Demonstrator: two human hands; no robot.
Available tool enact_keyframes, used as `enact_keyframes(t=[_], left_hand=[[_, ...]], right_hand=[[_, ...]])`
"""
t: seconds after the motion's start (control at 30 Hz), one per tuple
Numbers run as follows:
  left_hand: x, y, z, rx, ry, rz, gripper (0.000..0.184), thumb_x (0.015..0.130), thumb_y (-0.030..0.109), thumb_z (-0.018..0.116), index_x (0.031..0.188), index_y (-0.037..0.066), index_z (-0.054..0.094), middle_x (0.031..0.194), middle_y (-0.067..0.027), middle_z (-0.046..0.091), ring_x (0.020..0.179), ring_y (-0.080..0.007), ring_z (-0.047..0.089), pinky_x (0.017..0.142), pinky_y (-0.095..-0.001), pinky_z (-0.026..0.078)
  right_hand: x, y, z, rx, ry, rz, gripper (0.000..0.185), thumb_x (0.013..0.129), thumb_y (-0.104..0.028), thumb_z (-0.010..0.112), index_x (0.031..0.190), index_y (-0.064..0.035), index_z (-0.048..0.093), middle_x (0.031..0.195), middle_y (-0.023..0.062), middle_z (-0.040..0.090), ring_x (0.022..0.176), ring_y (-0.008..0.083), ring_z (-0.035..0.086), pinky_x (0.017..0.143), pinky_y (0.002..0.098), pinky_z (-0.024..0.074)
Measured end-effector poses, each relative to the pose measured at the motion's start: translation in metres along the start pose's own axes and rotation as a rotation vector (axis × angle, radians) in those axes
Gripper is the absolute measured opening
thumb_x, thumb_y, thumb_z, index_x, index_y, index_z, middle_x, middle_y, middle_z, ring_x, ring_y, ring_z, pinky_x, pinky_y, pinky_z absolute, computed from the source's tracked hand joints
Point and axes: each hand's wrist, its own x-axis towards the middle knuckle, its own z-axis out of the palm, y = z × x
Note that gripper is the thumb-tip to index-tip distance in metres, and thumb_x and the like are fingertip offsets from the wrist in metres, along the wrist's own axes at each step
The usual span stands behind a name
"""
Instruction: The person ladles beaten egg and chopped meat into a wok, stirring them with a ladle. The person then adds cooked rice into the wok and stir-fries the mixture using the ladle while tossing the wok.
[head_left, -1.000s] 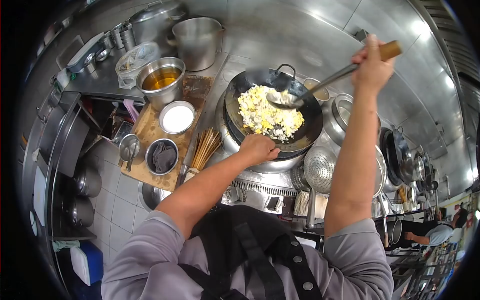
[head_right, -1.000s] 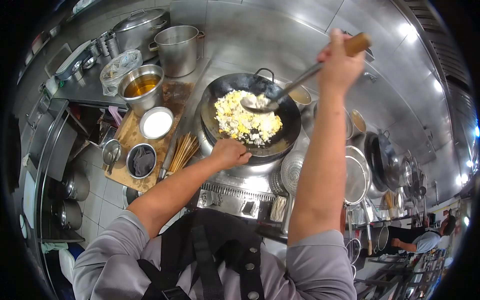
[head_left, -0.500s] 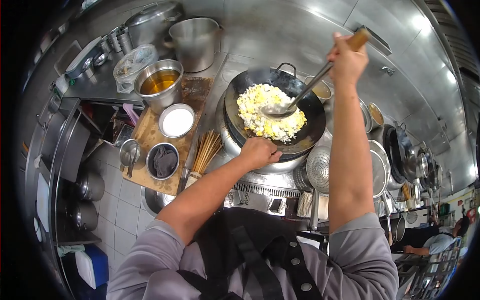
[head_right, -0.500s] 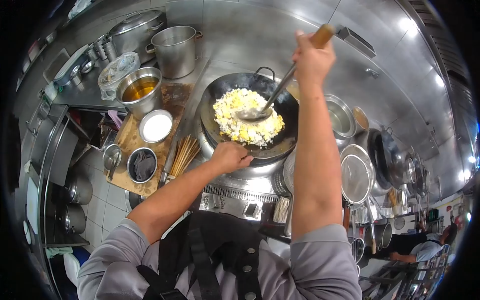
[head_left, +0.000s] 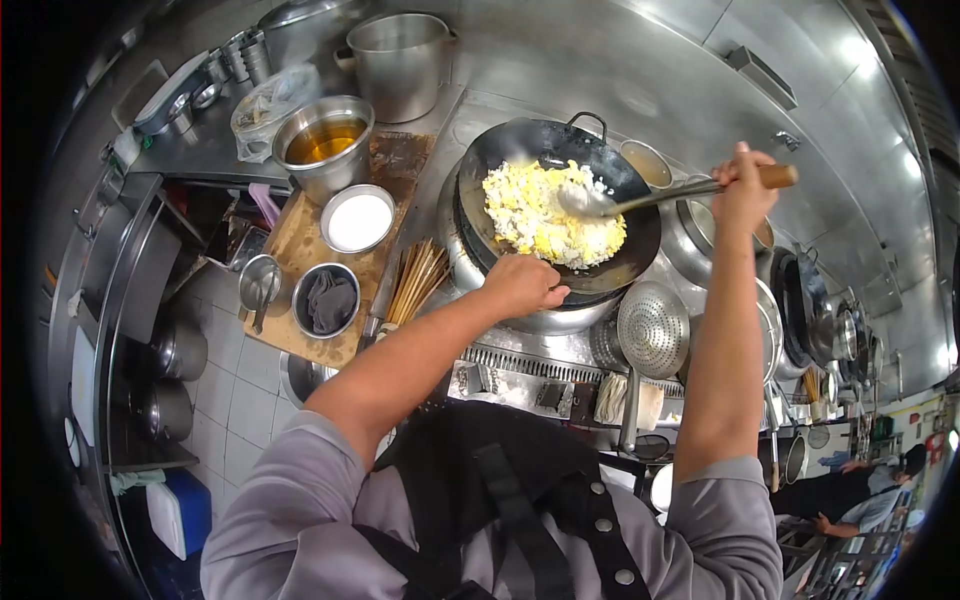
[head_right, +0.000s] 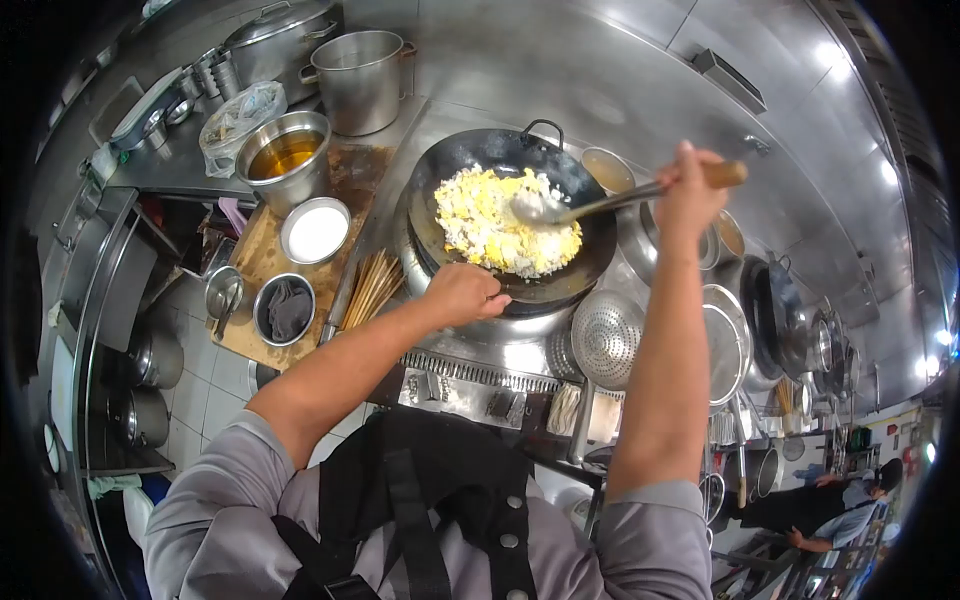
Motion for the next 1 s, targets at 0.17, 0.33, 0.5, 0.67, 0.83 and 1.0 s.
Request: enact_keyframes(t=[0.17,0.33,0.5,0.67,0.83,1.0], left_hand=[[0.004,0.007,-0.006,-0.003,-0.093,-0.062,0.043,0.093,0.045,0.061,0.07,0.01,0.069,0.074,-0.0121,0.069,0.072,-0.0369,0.068,0.065,-0.0505,0.053],[-0.014,0.075,-0.048,0.024,-0.263,-0.048,0.044,0.095,0.045,0.058,0.071,0.01,0.071,0.075,-0.0135,0.071,0.072,-0.0365,0.07,0.067,-0.0522,0.055],[-0.023,0.046,0.0,0.014,-0.106,0.018,0.043,0.096,0.043,0.057,0.071,0.012,0.072,0.073,-0.0134,0.07,0.071,-0.0354,0.069,0.062,-0.0513,0.053],[-0.108,0.088,-0.027,0.037,-0.352,-0.005,0.041,0.095,0.047,0.06,0.075,0.014,0.076,0.075,-0.011,0.073,0.073,-0.0338,0.072,0.065,-0.0509,0.056],[-0.044,0.063,-0.047,0.089,-0.131,0.09,0.044,0.097,0.043,0.06,0.069,0.01,0.068,0.067,-0.0139,0.065,0.064,-0.0365,0.067,0.059,-0.0514,0.052],[-0.079,0.065,0.003,0.122,-0.237,-0.052,0.05,0.098,0.047,0.055,0.068,0.01,0.07,0.072,-0.015,0.069,0.068,-0.0379,0.068,0.062,-0.0504,0.054]], right_hand=[[-0.043,-0.045,0.026,0.022,0.012,0.084,0.017,0.092,-0.001,0.072,0.091,-0.0063,0.056,0.064,0.0015,0.049,0.051,0.0113,0.047,0.049,0.0286,0.041],[-0.026,-0.058,0.047,-0.035,0.032,0.173,0.021,0.092,-0.007,0.076,0.095,-0.003,0.056,0.066,0.0018,0.052,0.049,0.01,0.049,0.045,0.0265,0.0407],[-0.071,-0.057,0.074,-0.045,-0.014,0.078,0.02,0.091,-0.007,0.076,0.098,-0.0007,0.058,0.065,0.0014,0.052,0.048,0.0109,0.049,0.046,0.0271,0.0412],[-0.018,-0.094,0.062,0.038,-0.059,0.01,0.023,0.09,-0.009,0.077,0.1,-0.0001,0.058,0.066,0.0013,0.056,0.049,0.0106,0.052,0.048,0.0265,0.0428],[-0.058,-0.139,0.088,0.128,-0.127,-0.153,0.018,0.093,-0.007,0.073,0.1,-0.0021,0.058,0.068,0.0035,0.056,0.049,0.0112,0.051,0.05,0.031,0.0463],[-0.037,-0.064,0.074,-0.156,0.034,0.03,0.019,0.092,-0.008,0.074,0.101,0.0005,0.059,0.064,0.0035,0.055,0.049,0.0127,0.052,0.049,0.0316,0.0467]])
